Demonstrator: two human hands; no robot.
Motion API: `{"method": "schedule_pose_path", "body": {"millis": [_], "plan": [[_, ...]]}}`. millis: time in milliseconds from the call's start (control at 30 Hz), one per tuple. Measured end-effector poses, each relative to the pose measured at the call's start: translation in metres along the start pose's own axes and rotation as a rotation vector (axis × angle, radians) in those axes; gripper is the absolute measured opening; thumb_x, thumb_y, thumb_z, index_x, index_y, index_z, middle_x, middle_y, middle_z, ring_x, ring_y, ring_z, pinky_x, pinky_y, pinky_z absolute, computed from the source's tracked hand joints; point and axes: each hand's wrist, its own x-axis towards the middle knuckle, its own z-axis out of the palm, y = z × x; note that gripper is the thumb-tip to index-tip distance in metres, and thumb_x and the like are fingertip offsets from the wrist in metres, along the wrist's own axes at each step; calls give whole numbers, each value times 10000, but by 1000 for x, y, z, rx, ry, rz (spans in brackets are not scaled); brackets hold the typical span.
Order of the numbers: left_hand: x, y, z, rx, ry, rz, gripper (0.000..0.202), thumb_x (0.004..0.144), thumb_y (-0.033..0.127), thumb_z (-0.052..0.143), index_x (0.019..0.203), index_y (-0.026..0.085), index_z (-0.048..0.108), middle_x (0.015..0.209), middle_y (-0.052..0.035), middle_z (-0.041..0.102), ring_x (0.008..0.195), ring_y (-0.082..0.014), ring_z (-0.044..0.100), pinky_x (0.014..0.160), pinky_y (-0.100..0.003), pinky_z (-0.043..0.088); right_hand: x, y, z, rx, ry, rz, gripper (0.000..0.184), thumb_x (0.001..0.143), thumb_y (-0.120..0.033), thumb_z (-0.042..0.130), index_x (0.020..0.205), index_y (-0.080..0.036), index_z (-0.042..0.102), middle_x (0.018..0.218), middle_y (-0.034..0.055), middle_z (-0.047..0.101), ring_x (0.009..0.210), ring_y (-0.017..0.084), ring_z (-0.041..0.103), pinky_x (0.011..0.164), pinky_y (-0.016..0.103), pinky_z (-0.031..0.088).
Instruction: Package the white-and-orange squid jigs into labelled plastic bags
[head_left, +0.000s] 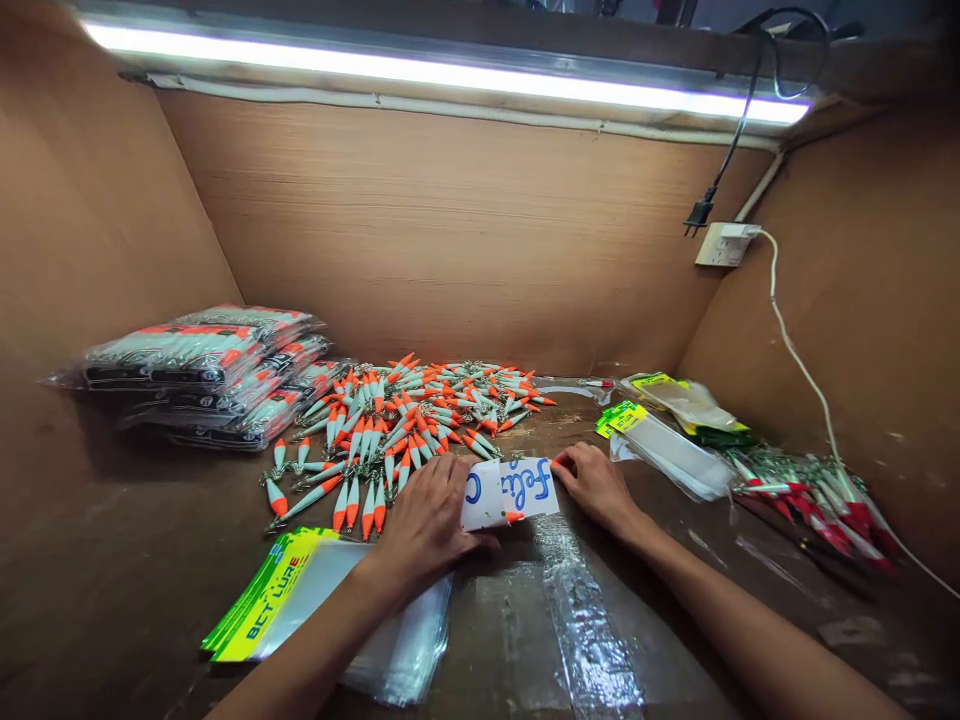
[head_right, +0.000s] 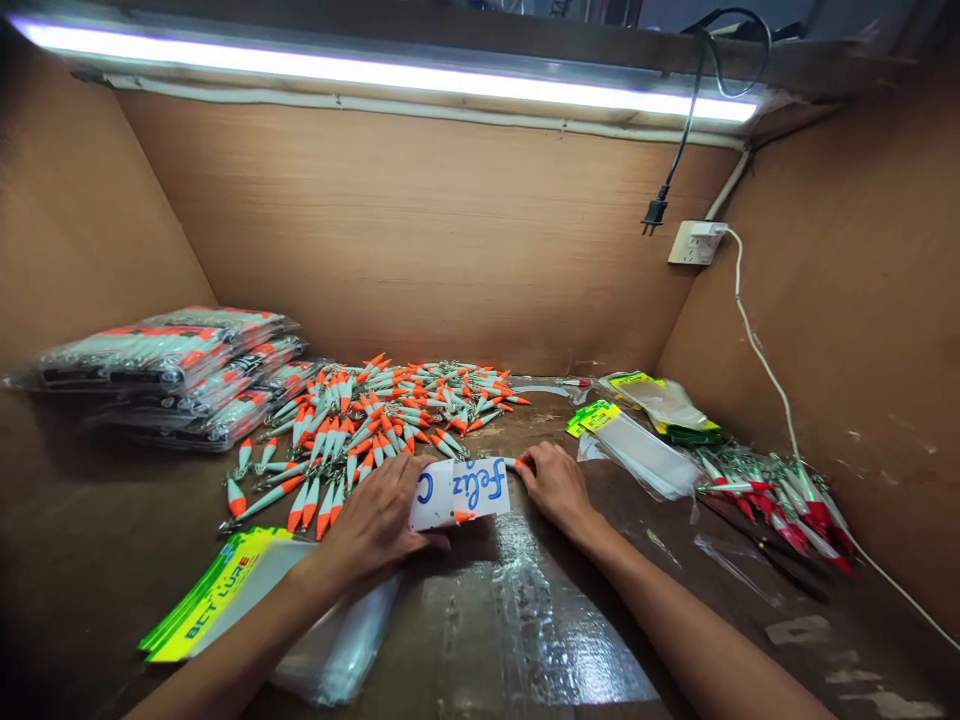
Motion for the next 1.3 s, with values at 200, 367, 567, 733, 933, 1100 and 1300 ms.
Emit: {"method": "schedule_pose_path", "body": {"millis": [200,367,567,733,933,1100,1300], "plan": [[-4,1,2,23,3,-20,860,610,683,816,1265,218,508,1121,-90,584,1025,-316,569,874,-427,460,6,-6,-55,161,-29,-168,232,984,-380,552,980,-206,706,963,54,707,860,195,638,762,296,469],[-5,7,1,26,-8,-13,873,589,702,817,1257,230,512,1116,-88,580,1037,-309,556,922,-429,440,-14,-40,-53,46,-168,-417,124,961,-285,616,979,-233,727,947,46,681,894,204,599,760,302,438],[-6,15,4,-30,-40,-19,886,535,725,827,1210,240,519,1099,-71,580,1016,-304,551,959,-444,426,-26,-81,-25,-111,-163,-565,154,979,-271,603,893,-231,724,869,43,670,846,195,537,749,320,372],[-8,13,5,-17,-64,-37,930,480,700,865,1212,244,517,1108,-69,579,1033,-313,548,963,-449,427,-15,-77,-41,-15,-303,-619,140,961,-259,626,882,-259,741,868,21,696,863,184,551,798,315,380],[-11,11,6,-45,-98,-2,931,488,782,805,1187,233,526,1113,-74,584,1043,-316,554,965,-451,429,50,-95,-48,-8,-342,-372,303,1013,-290,474,973,-188,757,890,58,748,774,164,638,689,258,428],[-12,10,9,-34,-116,8,938,483,786,802,1186,231,525,1109,-74,589,1030,-319,556,946,-452,442,101,-139,5,-224,-405,-270,180,915,-224,596,926,-142,756,956,128,760,873,240,687,708,295,462],[-13,8,12,-10,-112,26,961,452,797,804,1173,224,530,1113,-81,593,1028,-325,552,954,-463,434,111,-157,40,-243,-451,-245,282,929,-311,646,1151,-138,657,1103,119,708,973,242,675,844,385,529]]}}
